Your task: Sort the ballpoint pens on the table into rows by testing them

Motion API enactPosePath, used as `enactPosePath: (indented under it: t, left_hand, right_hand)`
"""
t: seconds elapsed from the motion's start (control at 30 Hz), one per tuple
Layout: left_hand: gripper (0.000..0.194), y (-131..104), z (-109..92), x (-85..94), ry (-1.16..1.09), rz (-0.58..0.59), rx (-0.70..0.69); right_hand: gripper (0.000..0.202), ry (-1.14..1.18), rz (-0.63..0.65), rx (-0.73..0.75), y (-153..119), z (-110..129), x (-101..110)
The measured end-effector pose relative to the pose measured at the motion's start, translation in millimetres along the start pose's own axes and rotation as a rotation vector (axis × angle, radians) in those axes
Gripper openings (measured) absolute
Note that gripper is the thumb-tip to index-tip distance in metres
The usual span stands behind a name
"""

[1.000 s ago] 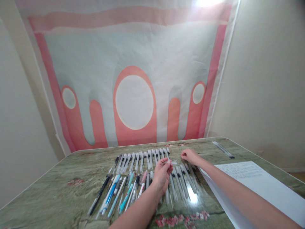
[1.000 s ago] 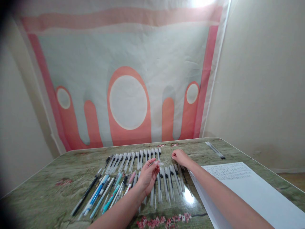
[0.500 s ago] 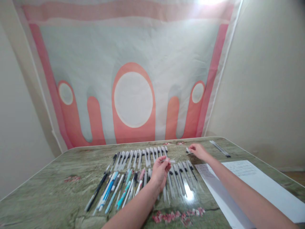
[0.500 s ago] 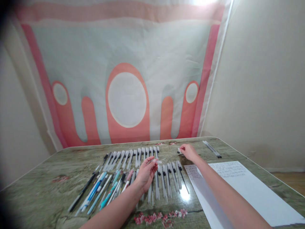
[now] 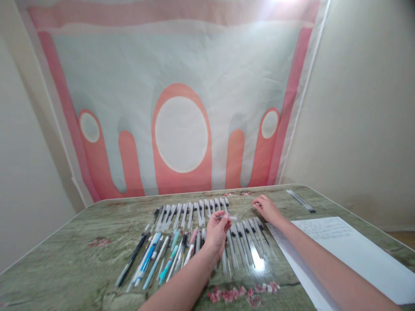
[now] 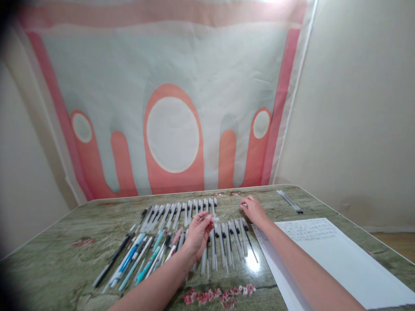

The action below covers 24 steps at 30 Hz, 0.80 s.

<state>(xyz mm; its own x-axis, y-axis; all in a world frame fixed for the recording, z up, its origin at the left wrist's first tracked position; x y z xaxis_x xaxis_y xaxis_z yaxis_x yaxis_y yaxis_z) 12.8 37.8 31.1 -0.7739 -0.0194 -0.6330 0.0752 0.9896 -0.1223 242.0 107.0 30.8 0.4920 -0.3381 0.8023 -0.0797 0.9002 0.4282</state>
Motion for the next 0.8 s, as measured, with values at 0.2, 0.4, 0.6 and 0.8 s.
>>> enactPosePath:
  t: [0.2, 0.4, 0.6, 0.8]
  left_hand:
    - [0.035, 7, -1, 8.9, 0.043, -0.068, -0.121]
    - [0.035, 7, -3, 8.6, 0.077, -0.062, -0.160]
    - [0.035, 6, -1, 6.0, 0.074, -0.037, -0.152]
    - [0.035, 6, -1, 7.4, 0.084, -0.039, -0.156]
  right_hand:
    - [0.014, 0.361, 0.120, 0.205, -8, 77, 27]
    - [0.008, 0.406, 0.194, 0.285, -25, 130, 31]
    - [0.007, 0.406, 0.148, 0.281, -28, 133, 28]
    - [0.006, 0.400, 0.136, 0.281, -32, 141, 30]
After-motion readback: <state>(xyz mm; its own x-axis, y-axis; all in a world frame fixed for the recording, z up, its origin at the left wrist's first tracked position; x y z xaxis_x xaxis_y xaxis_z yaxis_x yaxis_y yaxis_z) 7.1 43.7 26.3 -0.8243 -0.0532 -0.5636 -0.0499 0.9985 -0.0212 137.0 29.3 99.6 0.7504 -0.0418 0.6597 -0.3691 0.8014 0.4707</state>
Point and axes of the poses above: each hand's wrist, its own y-axis towards the middle knuckle, its own x-axis out of the back of the hand, z = x × y, the point moved 5 cm from there along y, towards the middle knuckle, and after that the axes turned 2 degrees about x, right-handed, at the moved point
